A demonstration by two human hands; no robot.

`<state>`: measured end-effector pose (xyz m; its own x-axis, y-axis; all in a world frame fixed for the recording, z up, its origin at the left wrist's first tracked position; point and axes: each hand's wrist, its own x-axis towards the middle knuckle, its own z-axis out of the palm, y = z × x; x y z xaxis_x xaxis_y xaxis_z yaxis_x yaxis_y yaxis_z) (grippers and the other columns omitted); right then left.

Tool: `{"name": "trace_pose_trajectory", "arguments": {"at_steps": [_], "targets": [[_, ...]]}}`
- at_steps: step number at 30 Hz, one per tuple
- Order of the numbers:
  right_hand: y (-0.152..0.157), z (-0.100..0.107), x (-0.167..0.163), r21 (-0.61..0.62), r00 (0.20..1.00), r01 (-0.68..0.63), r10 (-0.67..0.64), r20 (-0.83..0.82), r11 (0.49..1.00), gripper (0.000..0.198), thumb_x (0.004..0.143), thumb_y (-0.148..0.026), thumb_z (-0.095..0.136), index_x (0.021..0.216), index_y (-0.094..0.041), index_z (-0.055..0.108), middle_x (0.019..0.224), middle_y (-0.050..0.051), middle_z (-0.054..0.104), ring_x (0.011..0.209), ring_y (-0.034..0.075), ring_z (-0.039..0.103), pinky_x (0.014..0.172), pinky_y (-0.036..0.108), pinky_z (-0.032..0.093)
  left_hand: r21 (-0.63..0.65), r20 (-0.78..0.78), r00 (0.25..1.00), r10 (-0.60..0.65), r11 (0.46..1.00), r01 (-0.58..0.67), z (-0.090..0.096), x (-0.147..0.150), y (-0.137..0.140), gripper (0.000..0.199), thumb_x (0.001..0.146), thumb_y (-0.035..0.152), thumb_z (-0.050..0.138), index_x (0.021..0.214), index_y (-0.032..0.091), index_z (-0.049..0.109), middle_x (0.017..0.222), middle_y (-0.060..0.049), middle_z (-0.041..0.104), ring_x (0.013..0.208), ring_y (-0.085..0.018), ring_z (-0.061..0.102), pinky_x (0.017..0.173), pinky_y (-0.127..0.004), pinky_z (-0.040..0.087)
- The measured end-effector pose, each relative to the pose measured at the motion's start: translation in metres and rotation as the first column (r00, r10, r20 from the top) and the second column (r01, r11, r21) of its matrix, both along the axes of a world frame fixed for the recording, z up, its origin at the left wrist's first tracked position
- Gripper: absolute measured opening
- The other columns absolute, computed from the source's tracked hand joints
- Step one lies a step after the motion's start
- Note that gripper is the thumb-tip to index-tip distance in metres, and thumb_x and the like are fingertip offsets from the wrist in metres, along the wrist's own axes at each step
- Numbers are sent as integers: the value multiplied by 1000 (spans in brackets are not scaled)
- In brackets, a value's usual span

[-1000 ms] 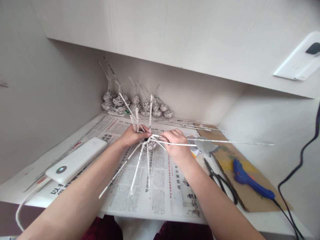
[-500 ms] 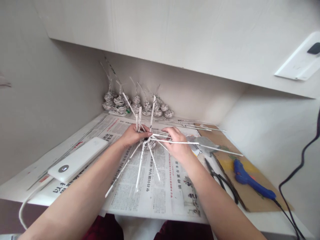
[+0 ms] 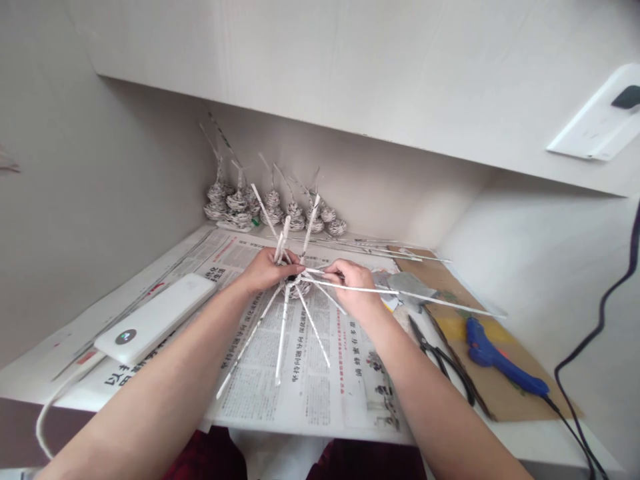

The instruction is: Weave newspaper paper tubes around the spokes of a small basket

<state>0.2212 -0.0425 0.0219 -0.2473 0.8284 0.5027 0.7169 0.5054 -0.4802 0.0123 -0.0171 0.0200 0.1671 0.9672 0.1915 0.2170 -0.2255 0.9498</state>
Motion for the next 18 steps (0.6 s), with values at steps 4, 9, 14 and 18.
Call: {"name": "trace_pose_trajectory", "arguments": {"at_steps": [4, 9, 14, 18], "targets": [[-1, 0, -2, -12, 1000, 10, -10, -1, 1000, 10, 81, -15, 61, 76, -21, 67, 79, 0, 70, 76, 15, 64, 70, 25, 44, 3, -14, 1000, -9, 1000, 9, -2, 0, 1, 36, 55, 44, 81, 75, 15, 72, 71, -6, 71, 66, -19, 63, 68, -31, 49], [-2, 1, 0, 17, 999, 1, -2, 36, 1000, 9, 82, -16, 60, 81, -21, 67, 82, 1, 70, 77, 16, 63, 70, 25, 43, 16, -15, 1000, -21, 1000, 21, -4, -1, 2, 35, 57, 44, 80, 75, 15, 71, 72, -6, 71, 67, -19, 63, 67, -31, 49], [-2, 6, 5, 11, 998, 10, -11, 56, 1000, 10, 81, -14, 60, 82, -21, 67, 81, 1, 70, 75, 15, 62, 69, 25, 43, 14, -15, 1000, 22, 1000, -21, -1, -1, 1, 36, 55, 44, 81, 73, 15, 72, 72, -7, 72, 68, -21, 64, 69, -33, 50], [-1, 4, 5, 7, 997, 20, -21, 72, 1000, 13, 81, -12, 58, 79, -21, 67, 80, 1, 70, 75, 16, 62, 68, 26, 43, 13, -6, 1000, 22, 1000, -22, -3, 0, 1, 36, 54, 44, 81, 74, 15, 72, 72, -7, 72, 68, -21, 64, 68, -32, 50]]}}
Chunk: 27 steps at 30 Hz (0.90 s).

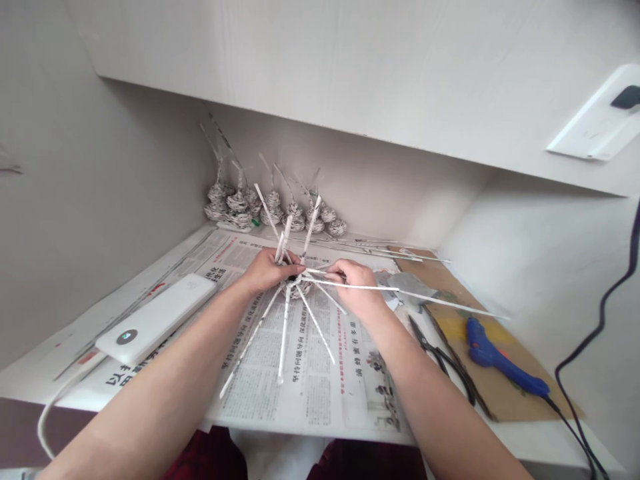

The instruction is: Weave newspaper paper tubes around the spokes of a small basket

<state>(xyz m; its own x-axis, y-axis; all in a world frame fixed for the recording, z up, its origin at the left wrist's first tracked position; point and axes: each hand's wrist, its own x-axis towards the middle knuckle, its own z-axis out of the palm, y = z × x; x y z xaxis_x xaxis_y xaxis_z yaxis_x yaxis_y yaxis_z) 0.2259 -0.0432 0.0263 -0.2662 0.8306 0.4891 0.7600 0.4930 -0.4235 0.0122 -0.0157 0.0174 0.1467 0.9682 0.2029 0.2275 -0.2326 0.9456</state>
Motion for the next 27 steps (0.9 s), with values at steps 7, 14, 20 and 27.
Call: {"name": "trace_pose_trajectory", "arguments": {"at_steps": [7, 14, 20, 27], "targets": [[1, -3, -3, -5, 1000, -10, 10, -16, 1000, 13, 81, -13, 59, 77, -21, 68, 78, 1, 70, 75, 16, 63, 68, 26, 43, 2, 10, 1000, -8, 1000, 8, -2, 2, 1, 37, 54, 44, 81, 74, 15, 72, 71, -6, 71, 67, -20, 63, 67, -31, 49], [2, -5, -3, 1, 1000, -12, 12, -5, 1000, 10, 83, -17, 60, 78, -21, 67, 78, 1, 69, 75, 16, 63, 68, 25, 42, 13, 3, 1000, -23, 1000, 23, -4, 3, 2, 34, 56, 43, 80, 73, 15, 71, 71, -6, 71, 67, -19, 63, 67, -30, 48], [1, -4, -4, -25, 1000, -3, 2, -19, 1000, 10, 82, -17, 61, 76, -21, 68, 77, 1, 70, 74, 16, 62, 67, 25, 42, 34, -7, 1000, -13, 999, 13, -6, 3, 3, 33, 57, 43, 79, 73, 15, 71, 69, -5, 70, 68, -20, 63, 67, -30, 49], [1, -6, -4, -30, 999, -3, 1, -49, 1000, 11, 81, -16, 61, 78, -22, 70, 80, 2, 72, 77, 17, 64, 69, 26, 44, 29, -13, 1000, 9, 1000, -9, -5, 3, 3, 32, 56, 43, 80, 71, 16, 72, 68, -6, 70, 69, -22, 64, 69, -32, 49]]}}
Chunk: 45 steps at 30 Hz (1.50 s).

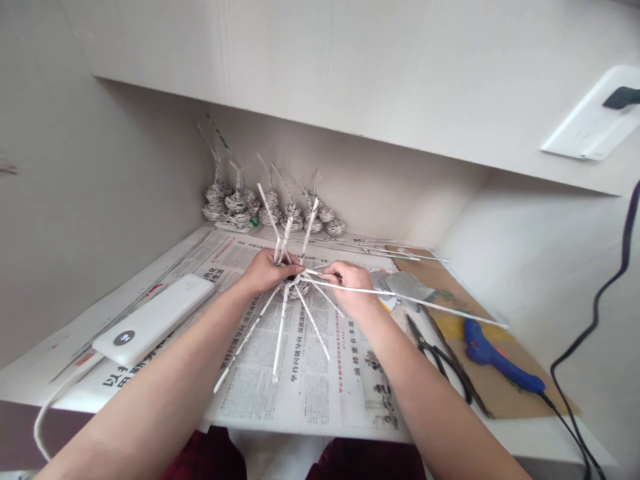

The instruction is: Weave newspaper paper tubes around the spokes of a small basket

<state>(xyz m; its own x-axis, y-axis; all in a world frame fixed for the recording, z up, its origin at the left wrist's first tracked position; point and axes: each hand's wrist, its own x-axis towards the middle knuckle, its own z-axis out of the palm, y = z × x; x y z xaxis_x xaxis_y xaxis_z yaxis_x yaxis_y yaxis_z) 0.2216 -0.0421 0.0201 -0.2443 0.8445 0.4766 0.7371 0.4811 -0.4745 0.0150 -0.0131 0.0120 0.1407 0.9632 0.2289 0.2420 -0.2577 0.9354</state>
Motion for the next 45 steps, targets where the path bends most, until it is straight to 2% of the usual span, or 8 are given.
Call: {"name": "trace_pose_trajectory", "arguments": {"at_steps": [7, 12, 14, 24, 31, 37, 42, 45], "targets": [[-1, 4, 0, -25, 1000, 1, -1, 10, 1000, 10, 81, -17, 61, 77, -22, 69, 78, 1, 71, 76, 16, 64, 68, 26, 44, 26, -19, 1000, -14, 1000, 14, -2, 0, 1, 32, 60, 44, 78, 74, 15, 71, 70, -5, 71, 67, -20, 63, 67, -30, 48], [-2, 5, 2, -141, 997, -16, 6, -72, 990, 10, 82, -30, 64, 89, -25, 70, 87, 0, 73, 78, 16, 64, 67, 25, 44, 88, -106, 994, -21, 996, 31, -4, 1, 0, 30, 65, 43, 74, 76, 16, 71, 74, -4, 71, 70, -19, 63, 69, -29, 47], [-4, 5, 0, -164, 998, -12, 1, -70, 986, 12, 84, -33, 62, 86, -26, 71, 85, 0, 72, 77, 16, 64, 66, 25, 43, 102, -127, 992, -25, 994, 38, -4, 3, -2, 29, 66, 42, 73, 76, 15, 71, 75, -5, 72, 72, -20, 64, 70, -29, 47], [-7, 4, -8, -69, 991, 118, -112, 79, 991, 14, 82, -30, 62, 73, -22, 66, 75, 2, 69, 75, 17, 59, 66, 26, 37, 134, -146, 988, -55, 988, 75, -3, 10, -7, 23, 69, 38, 71, 76, 16, 72, 75, -4, 72, 71, -19, 64, 68, -27, 46], [-7, 1, -11, -146, 998, 55, -60, -25, 988, 12, 83, -29, 60, 78, -22, 68, 78, 0, 71, 70, 15, 60, 63, 25, 38, 224, -178, 983, -42, 971, 82, -4, 12, -8, 23, 69, 38, 70, 77, 16, 72, 78, -3, 72, 74, -19, 64, 72, -27, 47], [-8, 1, -13, -69, 997, 74, -73, 16, 995, 10, 82, -23, 59, 75, -22, 67, 76, 0, 70, 73, 16, 60, 65, 25, 38, 198, -186, 981, -61, 975, 98, -5, 11, -8, 23, 71, 37, 68, 79, 15, 72, 78, -4, 72, 74, -20, 65, 72, -29, 47], [-9, 1, -14, -137, 998, 20, -29, -60, 990, 10, 82, -29, 62, 79, -24, 70, 82, 0, 73, 75, 16, 64, 67, 25, 41, 217, -199, 978, -58, 971, 102, -3, 12, -8, 21, 72, 35, 66, 78, 15, 72, 78, -4, 72, 75, -20, 65, 72, -28, 47], [-8, 0, -15, -157, 991, 35, -54, -120, 987, 9, 80, -28, 64, 76, -23, 71, 79, -1, 73, 74, 16, 65, 66, 25, 41, 227, -222, 973, -68, 966, 120, -4, 12, -9, 20, 74, 34, 65, 79, 16, 72, 78, -4, 72, 75, -19, 65, 71, -28, 47]]}}
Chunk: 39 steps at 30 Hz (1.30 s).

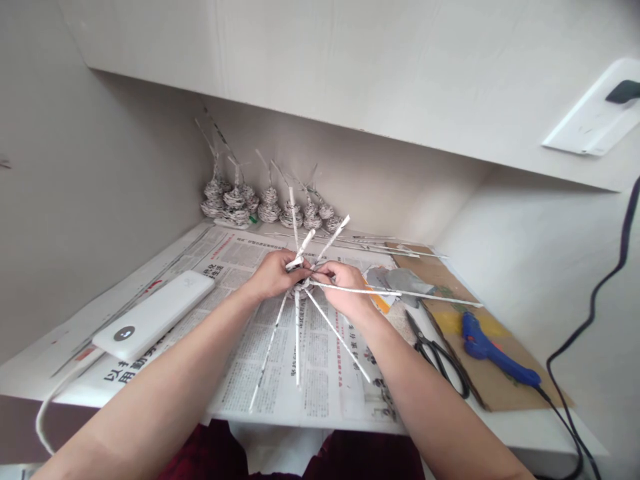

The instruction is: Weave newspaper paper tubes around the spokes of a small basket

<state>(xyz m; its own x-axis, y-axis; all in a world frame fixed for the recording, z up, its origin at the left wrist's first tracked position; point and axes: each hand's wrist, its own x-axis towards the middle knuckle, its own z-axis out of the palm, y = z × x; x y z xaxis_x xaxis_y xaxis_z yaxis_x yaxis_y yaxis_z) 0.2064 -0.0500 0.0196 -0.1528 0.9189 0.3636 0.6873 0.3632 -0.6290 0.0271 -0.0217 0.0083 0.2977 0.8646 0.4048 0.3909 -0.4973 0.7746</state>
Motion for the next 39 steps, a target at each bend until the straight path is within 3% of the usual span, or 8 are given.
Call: {"name": "trace_pose_trajectory", "arguments": {"at_steps": [8, 13, 19, 28, 33, 35, 37, 39], "targets": [[0, -2, -2, 79, 999, 7, -10, 35, 997, 9, 76, -19, 62, 68, -22, 66, 71, -2, 69, 68, 14, 61, 64, 24, 40, -32, -14, 1000, -26, 999, 26, -2, 0, 2, 19, 73, 32, 65, 82, 17, 72, 77, -3, 73, 72, -18, 65, 69, -27, 49], [1, 1, 4, 35, 996, -45, 42, 81, 998, 11, 81, -20, 58, 78, -23, 68, 79, -1, 71, 72, 15, 61, 66, 24, 40, -34, -17, 1000, -6, 999, 6, -1, -1, 2, 22, 73, 35, 66, 84, 17, 74, 81, -4, 74, 75, -19, 67, 70, -27, 50], [3, 2, 8, 125, 984, 18, -40, 176, 992, 11, 80, -22, 62, 71, -23, 68, 74, 1, 70, 79, 18, 60, 71, 26, 40, -66, -6, 999, 48, 997, -48, -1, -2, 1, 24, 72, 38, 66, 82, 17, 73, 80, -4, 74, 76, -20, 67, 70, -27, 50], [9, 0, 12, 215, 941, 48, -116, 317, 975, 15, 84, -22, 56, 77, -21, 70, 78, 5, 71, 84, 23, 59, 78, 33, 39, -160, 117, 985, 126, 981, -106, -1, -1, 3, 28, 66, 40, 71, 78, 15, 73, 74, -6, 73, 69, -21, 67, 68, -30, 50], [-4, 10, 9, 375, 939, 86, -201, 280, 923, 20, 88, -31, 54, 97, -19, 68, 101, 11, 69, 103, 28, 54, 87, 38, 38, -232, 272, 934, 230, 958, -169, -1, -1, 5, 29, 64, 39, 73, 78, 14, 70, 68, -4, 70, 62, -18, 63, 58, -28, 49], [-7, 11, 8, 323, 958, 103, -181, 223, 941, 25, 90, -35, 51, 86, -20, 69, 88, 9, 71, 92, 26, 59, 82, 35, 41, -274, 368, 885, 284, 943, -188, 0, -1, 6, 32, 63, 41, 73, 80, 14, 68, 65, -3, 67, 58, -17, 61, 50, -25, 47], [-5, 6, 7, 147, 985, 100, -119, 128, 984, 31, 88, -40, 51, 73, -21, 70, 72, 5, 70, 76, 22, 63, 73, 32, 43, -307, 449, 839, 308, 935, -179, 0, 1, 6, 36, 63, 43, 74, 83, 14, 67, 65, -1, 65, 56, -16, 60, 46, -24, 46], [1, -4, 5, -29, 998, 36, -38, -50, 999, 25, 85, -40, 56, 77, -22, 72, 77, 3, 72, 75, 21, 65, 70, 30, 45, -321, 511, 803, 308, 934, -155, -1, 3, 6, 39, 62, 45, 75, 84, 14, 66, 65, -1, 65, 56, -15, 59, 46, -24, 47]]}}
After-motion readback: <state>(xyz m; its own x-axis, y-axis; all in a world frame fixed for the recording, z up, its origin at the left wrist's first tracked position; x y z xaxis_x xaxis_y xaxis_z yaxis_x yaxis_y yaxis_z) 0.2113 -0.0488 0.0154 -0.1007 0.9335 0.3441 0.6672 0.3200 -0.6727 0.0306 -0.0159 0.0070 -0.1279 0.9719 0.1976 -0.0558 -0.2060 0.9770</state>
